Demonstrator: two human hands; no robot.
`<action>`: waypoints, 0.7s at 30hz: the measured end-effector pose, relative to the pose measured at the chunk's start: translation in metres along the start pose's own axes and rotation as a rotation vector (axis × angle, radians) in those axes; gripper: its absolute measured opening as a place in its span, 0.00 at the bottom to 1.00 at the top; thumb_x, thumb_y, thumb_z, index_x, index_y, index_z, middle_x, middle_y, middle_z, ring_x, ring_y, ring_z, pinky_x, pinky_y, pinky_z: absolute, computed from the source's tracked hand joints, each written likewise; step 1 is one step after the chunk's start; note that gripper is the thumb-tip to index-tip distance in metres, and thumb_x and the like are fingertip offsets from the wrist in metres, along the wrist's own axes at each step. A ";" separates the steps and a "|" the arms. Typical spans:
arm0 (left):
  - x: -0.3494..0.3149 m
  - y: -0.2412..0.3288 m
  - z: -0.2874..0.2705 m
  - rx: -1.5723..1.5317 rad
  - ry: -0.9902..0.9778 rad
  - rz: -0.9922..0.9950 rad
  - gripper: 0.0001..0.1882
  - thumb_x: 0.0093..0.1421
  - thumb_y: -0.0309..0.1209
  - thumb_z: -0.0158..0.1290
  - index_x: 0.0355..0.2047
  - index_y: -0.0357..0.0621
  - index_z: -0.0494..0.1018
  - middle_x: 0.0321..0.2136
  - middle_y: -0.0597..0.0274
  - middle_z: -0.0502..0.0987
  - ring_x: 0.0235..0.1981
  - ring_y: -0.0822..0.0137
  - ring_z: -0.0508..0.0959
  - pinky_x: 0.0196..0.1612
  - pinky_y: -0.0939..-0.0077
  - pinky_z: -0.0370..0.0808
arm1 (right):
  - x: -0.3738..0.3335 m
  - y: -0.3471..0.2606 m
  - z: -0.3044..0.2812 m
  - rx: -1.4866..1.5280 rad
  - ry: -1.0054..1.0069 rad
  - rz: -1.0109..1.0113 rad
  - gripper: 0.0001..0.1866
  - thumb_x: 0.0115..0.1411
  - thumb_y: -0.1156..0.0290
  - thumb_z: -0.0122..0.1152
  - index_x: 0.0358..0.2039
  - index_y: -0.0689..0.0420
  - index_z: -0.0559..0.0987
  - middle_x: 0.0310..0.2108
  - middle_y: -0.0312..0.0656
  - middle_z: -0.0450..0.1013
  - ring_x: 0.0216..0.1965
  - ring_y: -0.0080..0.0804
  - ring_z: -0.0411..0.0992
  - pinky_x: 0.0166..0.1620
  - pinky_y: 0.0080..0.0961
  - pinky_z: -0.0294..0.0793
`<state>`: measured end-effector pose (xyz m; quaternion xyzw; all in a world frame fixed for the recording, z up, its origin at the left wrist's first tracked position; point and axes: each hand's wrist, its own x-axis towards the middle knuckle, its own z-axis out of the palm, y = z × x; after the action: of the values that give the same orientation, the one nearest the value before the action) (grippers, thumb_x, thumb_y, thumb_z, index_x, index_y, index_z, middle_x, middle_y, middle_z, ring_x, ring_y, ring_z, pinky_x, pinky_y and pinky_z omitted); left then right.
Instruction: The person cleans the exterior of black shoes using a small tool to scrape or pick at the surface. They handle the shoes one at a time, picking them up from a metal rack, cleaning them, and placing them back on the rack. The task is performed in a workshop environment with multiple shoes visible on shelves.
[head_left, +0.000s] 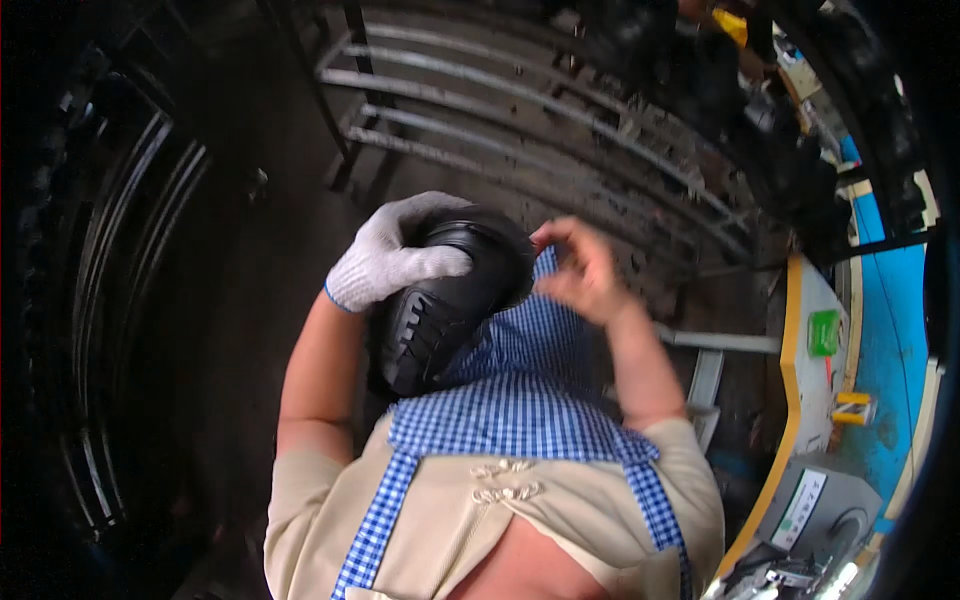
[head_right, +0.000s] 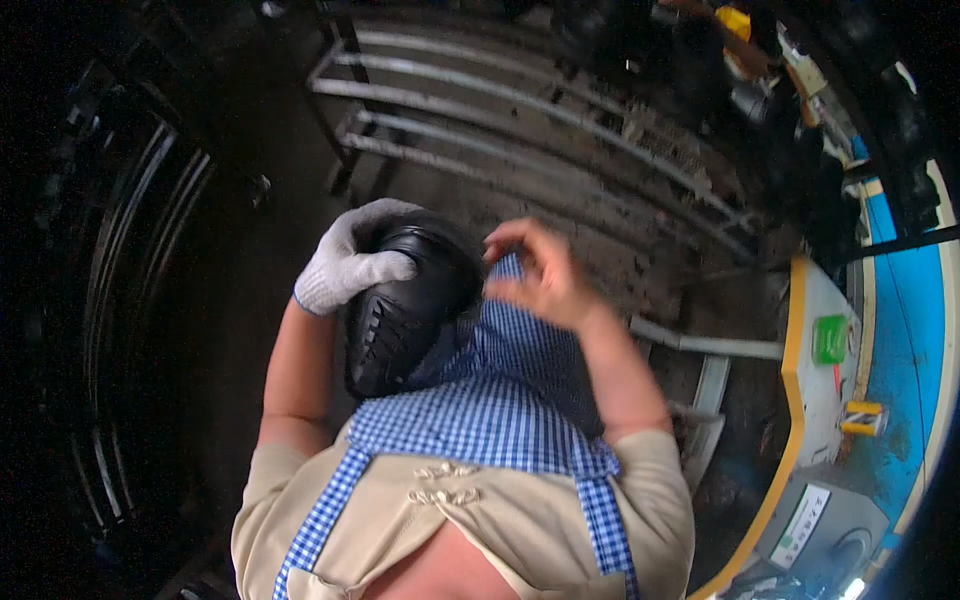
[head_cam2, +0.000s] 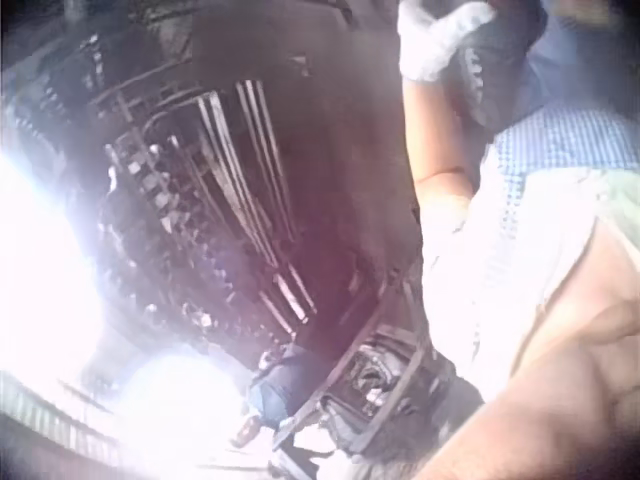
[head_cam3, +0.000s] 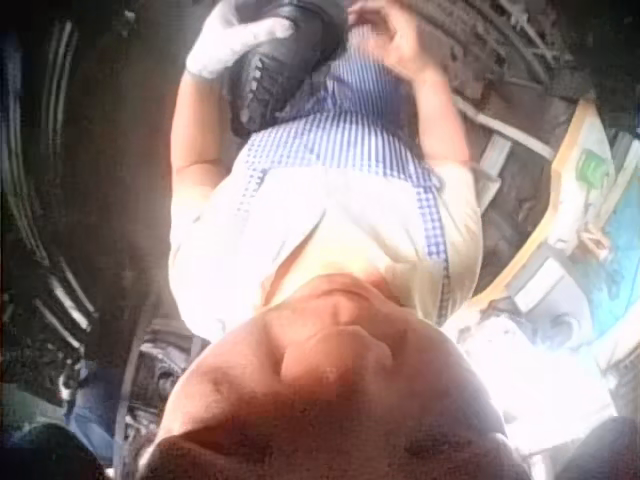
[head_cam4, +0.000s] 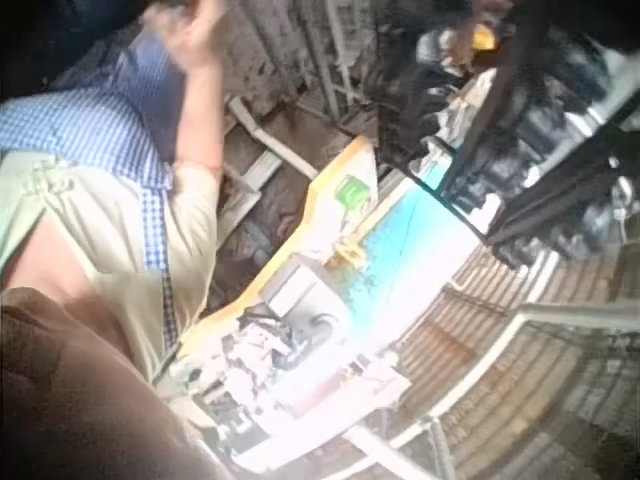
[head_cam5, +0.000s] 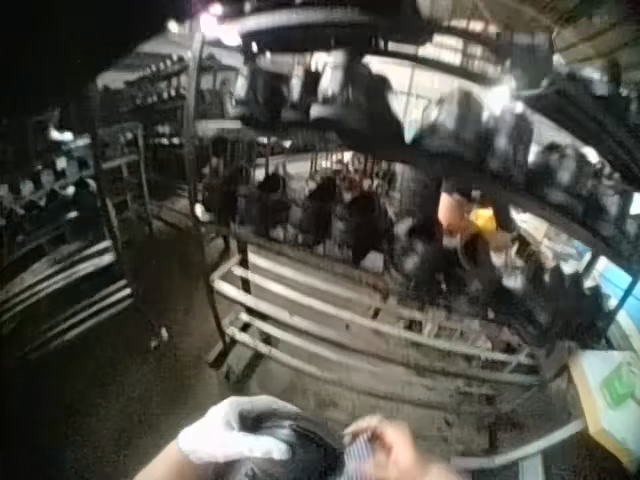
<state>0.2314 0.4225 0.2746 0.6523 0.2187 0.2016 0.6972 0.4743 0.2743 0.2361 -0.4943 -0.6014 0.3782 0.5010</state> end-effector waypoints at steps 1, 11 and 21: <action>0.004 0.003 -0.005 -0.020 0.082 0.039 0.33 0.47 0.38 0.69 0.51 0.33 0.74 0.44 0.56 0.79 0.47 0.64 0.78 0.55 0.69 0.72 | -0.006 0.010 0.011 -0.086 -0.028 0.074 0.41 0.48 0.60 0.78 0.58 0.56 0.66 0.51 0.44 0.69 0.55 0.37 0.68 0.55 0.34 0.71; 0.014 -0.009 0.000 -0.264 0.443 0.406 0.35 0.57 0.28 0.61 0.63 0.43 0.60 0.56 0.55 0.69 0.57 0.61 0.69 0.62 0.65 0.65 | 0.022 0.045 0.069 0.473 -0.094 0.364 0.35 0.56 0.66 0.73 0.61 0.62 0.68 0.57 0.45 0.71 0.59 0.37 0.67 0.62 0.35 0.67; -0.006 -0.028 -0.009 0.006 0.478 0.351 0.29 0.55 0.31 0.65 0.54 0.39 0.66 0.58 0.52 0.67 0.61 0.61 0.66 0.65 0.66 0.61 | 0.040 0.041 0.092 0.673 0.115 0.474 0.28 0.59 0.60 0.68 0.55 0.62 0.74 0.48 0.42 0.76 0.48 0.34 0.75 0.52 0.32 0.76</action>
<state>0.2217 0.4244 0.2466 0.6161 0.2610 0.4665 0.5785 0.3926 0.3265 0.1863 -0.4478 -0.2850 0.6304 0.5664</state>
